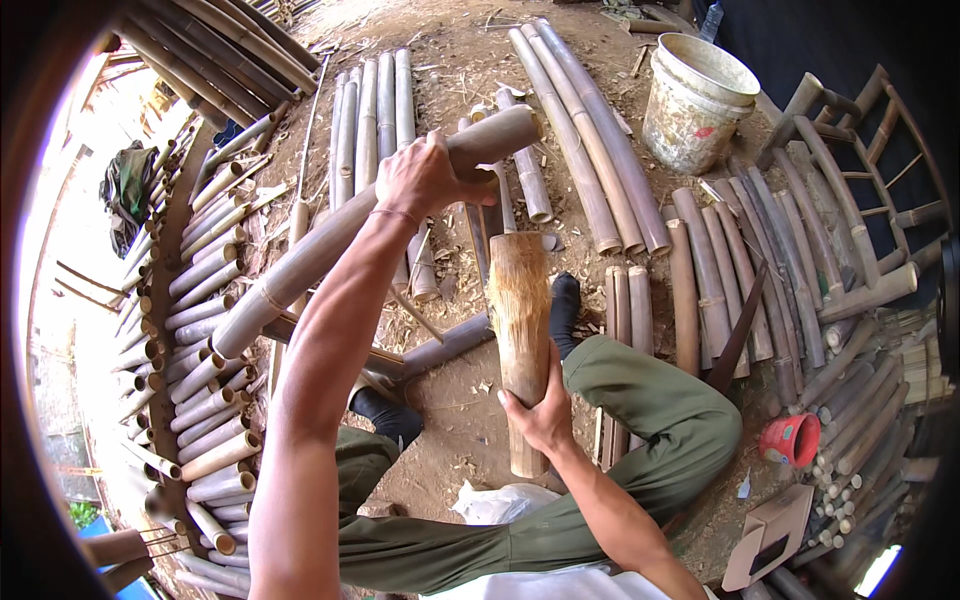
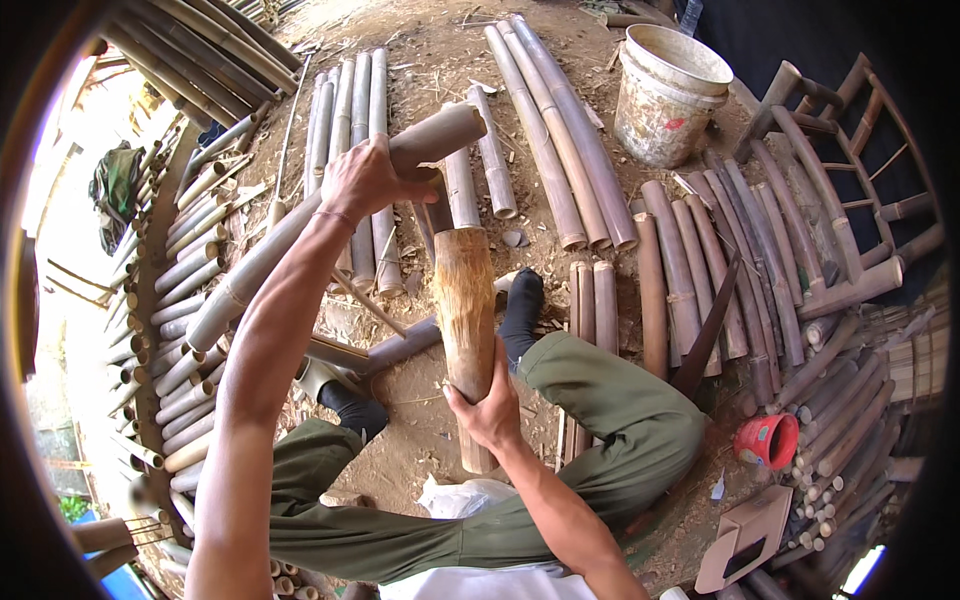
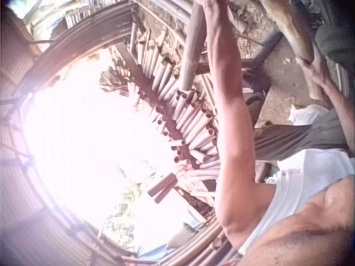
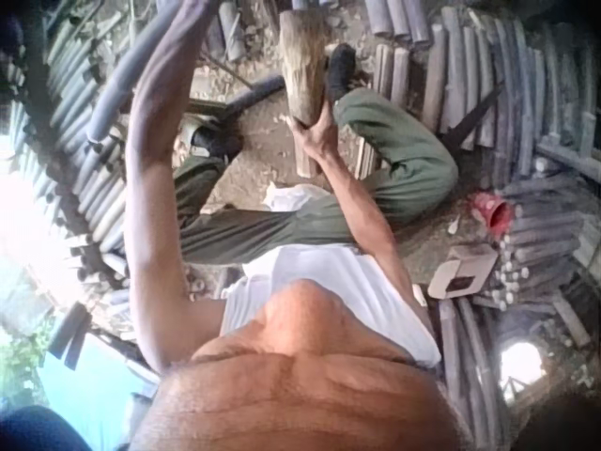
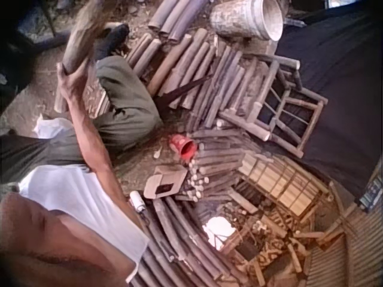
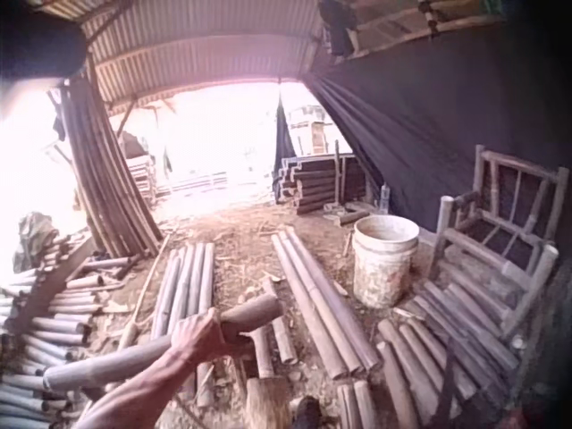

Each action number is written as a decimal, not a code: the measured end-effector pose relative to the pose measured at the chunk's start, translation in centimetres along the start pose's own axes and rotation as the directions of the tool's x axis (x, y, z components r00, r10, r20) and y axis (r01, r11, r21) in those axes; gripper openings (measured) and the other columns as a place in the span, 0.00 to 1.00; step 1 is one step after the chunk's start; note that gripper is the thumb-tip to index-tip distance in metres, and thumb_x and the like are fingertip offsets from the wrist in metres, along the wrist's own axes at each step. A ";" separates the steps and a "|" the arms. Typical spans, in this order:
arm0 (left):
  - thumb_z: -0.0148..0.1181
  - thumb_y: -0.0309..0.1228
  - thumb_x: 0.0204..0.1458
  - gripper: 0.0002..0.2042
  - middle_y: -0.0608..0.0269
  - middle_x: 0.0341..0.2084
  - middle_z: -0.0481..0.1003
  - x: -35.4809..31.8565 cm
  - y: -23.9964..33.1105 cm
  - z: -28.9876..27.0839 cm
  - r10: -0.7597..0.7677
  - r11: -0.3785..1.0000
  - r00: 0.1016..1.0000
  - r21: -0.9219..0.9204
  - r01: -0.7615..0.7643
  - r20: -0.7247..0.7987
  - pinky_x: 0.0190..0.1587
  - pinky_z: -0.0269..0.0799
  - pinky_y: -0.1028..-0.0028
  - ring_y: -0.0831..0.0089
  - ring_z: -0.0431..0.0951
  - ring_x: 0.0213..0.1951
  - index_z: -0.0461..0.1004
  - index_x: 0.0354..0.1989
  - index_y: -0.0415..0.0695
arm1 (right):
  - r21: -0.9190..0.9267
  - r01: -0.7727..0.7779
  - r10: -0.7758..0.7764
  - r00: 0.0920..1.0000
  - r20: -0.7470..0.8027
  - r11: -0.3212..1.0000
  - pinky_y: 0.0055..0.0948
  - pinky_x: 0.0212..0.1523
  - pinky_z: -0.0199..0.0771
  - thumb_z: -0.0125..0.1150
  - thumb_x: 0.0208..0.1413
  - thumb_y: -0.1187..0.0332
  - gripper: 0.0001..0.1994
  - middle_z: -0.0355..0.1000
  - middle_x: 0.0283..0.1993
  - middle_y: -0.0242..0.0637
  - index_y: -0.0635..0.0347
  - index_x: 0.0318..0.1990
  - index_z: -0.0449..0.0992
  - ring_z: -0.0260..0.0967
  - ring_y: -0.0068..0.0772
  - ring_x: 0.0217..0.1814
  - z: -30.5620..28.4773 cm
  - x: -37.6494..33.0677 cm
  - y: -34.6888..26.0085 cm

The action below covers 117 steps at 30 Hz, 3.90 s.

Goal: The person sits on the ground and uses a wooden mallet to hammer bamboo pieces into a frame structure. They repeatedly strike the bamboo to secure joints and adjust the alignment of the frame.

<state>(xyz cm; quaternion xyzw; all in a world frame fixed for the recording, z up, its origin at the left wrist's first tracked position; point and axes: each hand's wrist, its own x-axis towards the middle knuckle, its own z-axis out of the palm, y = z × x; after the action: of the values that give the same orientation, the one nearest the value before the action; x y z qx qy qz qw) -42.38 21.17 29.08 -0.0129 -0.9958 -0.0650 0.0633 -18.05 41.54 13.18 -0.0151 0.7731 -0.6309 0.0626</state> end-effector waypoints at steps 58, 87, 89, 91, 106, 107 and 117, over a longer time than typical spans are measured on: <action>0.72 0.66 0.36 0.36 0.58 0.34 0.83 -14.1 -26.8 -8.1 -0.120 0.989 0.735 0.014 0.149 0.667 0.45 0.75 0.66 0.67 0.83 0.39 0.83 0.44 0.45 | -0.514 0.296 -0.110 0.926 0.361 0.805 0.31 0.65 0.63 0.67 0.52 0.52 0.40 0.71 0.61 0.48 0.70 0.67 0.63 0.68 0.37 0.62 -7.1 21.7 -21.7; 0.82 0.45 0.26 0.38 0.49 0.40 0.76 -22.7 -28.1 -6.5 -0.041 0.994 0.998 0.097 0.047 -0.057 0.49 0.72 0.56 0.50 0.78 0.46 0.70 0.48 0.42 | -0.411 0.532 -0.327 0.819 0.472 0.740 0.31 0.64 0.66 0.66 0.53 0.50 0.41 0.71 0.60 0.51 0.67 0.69 0.59 0.71 0.39 0.60 7.7 17.2 -29.4; 0.82 0.45 0.26 0.38 0.50 0.39 0.77 -22.3 -27.6 -6.7 -0.029 0.999 1.000 0.027 0.028 0.011 0.49 0.72 0.56 0.50 0.78 0.45 0.70 0.48 0.42 | -0.708 0.510 -0.161 0.850 0.501 0.488 0.35 0.71 0.59 0.68 0.50 0.47 0.50 0.63 0.68 0.56 0.67 0.73 0.51 0.63 0.45 0.69 8.5 18.1 -25.3; 0.83 0.46 0.25 0.40 0.51 0.40 0.76 -23.4 -28.3 -5.9 -0.036 0.996 0.999 0.076 0.038 -0.023 0.50 0.72 0.57 0.51 0.78 0.45 0.70 0.49 0.41 | -0.653 0.494 -0.035 0.812 0.583 0.574 0.38 0.73 0.55 0.69 0.48 0.45 0.53 0.57 0.72 0.59 0.67 0.74 0.49 0.58 0.49 0.73 8.9 18.3 -27.0; 0.80 0.49 0.30 0.40 0.50 0.45 0.75 -24.9 -29.0 -5.1 0.016 0.996 0.991 0.084 -0.005 -0.134 0.51 0.74 0.59 0.52 0.77 0.48 0.69 0.53 0.42 | -0.567 0.453 -0.092 0.830 0.550 0.688 0.35 0.74 0.52 0.69 0.48 0.45 0.55 0.57 0.71 0.62 0.73 0.73 0.46 0.55 0.48 0.75 10.2 17.1 -25.6; 0.80 0.49 0.31 0.40 0.50 0.44 0.75 -25.1 -29.4 -4.9 0.032 0.995 0.987 0.098 -0.016 -0.159 0.51 0.74 0.59 0.52 0.77 0.47 0.69 0.53 0.42 | -0.546 0.464 -0.144 0.837 0.528 0.698 0.36 0.74 0.53 0.69 0.48 0.45 0.54 0.58 0.71 0.62 0.73 0.73 0.47 0.56 0.49 0.74 10.1 16.5 -25.9; 0.80 0.47 0.33 0.42 0.50 0.48 0.74 -26.1 -28.4 -4.5 0.058 0.989 0.982 0.148 -0.031 -0.180 0.55 0.72 0.58 0.51 0.76 0.51 0.67 0.57 0.40 | -0.377 0.486 -0.202 0.784 0.587 0.788 0.36 0.69 0.62 0.69 0.50 0.50 0.50 0.63 0.67 0.59 0.69 0.73 0.50 0.64 0.48 0.69 8.9 15.2 -23.3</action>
<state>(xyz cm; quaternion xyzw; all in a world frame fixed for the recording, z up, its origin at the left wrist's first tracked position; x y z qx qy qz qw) -16.85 -7.99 26.58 -0.0246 -0.9872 0.0077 0.1573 -33.41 26.57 33.01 -0.3463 0.8480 -0.3757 0.1407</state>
